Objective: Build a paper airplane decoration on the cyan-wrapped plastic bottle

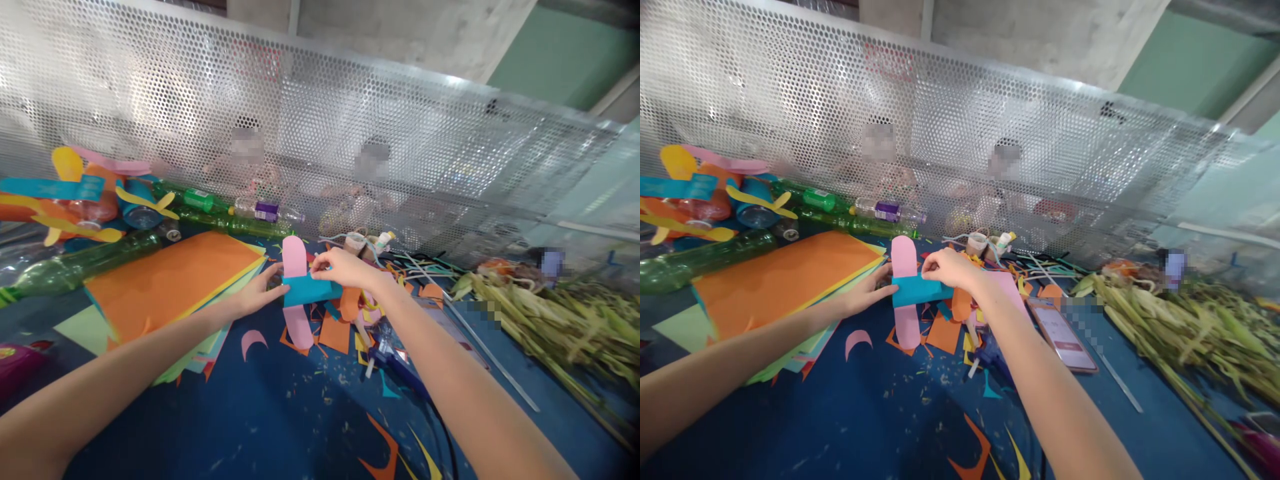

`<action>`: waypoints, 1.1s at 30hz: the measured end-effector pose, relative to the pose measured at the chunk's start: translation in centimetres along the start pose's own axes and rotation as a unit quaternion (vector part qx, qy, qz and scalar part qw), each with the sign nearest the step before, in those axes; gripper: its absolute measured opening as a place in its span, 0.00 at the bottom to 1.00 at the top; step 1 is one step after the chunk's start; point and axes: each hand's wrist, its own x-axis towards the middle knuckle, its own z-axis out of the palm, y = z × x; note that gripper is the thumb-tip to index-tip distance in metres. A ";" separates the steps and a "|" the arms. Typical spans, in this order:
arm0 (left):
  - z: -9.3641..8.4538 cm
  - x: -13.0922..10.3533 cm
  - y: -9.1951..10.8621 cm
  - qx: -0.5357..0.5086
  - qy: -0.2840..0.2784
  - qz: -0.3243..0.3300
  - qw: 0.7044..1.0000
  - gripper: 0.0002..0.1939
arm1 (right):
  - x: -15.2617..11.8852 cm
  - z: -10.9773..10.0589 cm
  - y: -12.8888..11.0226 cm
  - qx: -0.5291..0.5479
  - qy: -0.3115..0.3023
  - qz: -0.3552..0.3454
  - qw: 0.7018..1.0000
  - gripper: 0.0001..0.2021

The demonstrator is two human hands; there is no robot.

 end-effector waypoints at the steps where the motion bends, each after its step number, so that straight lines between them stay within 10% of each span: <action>1: 0.0 0.0 0.0 0.001 -0.004 -0.001 1.000 0.25 | 0.0 0.1 0.0 -0.010 0.007 0.003 1.000 0.05; 17: 0.0 -0.2 1.3 0.022 0.007 -0.024 0.999 0.22 | -4.5 2.4 -1.8 -0.221 0.243 0.022 0.944 0.13; 26: 0.2 0.0 0.4 0.041 0.032 -0.005 0.999 0.23 | -6.4 8.0 -0.7 -0.298 0.230 -0.041 0.925 0.17; 33: 0.3 -0.2 0.3 0.157 0.153 0.094 0.971 0.18 | -4.7 6.1 -0.8 -0.270 0.227 -0.038 0.935 0.13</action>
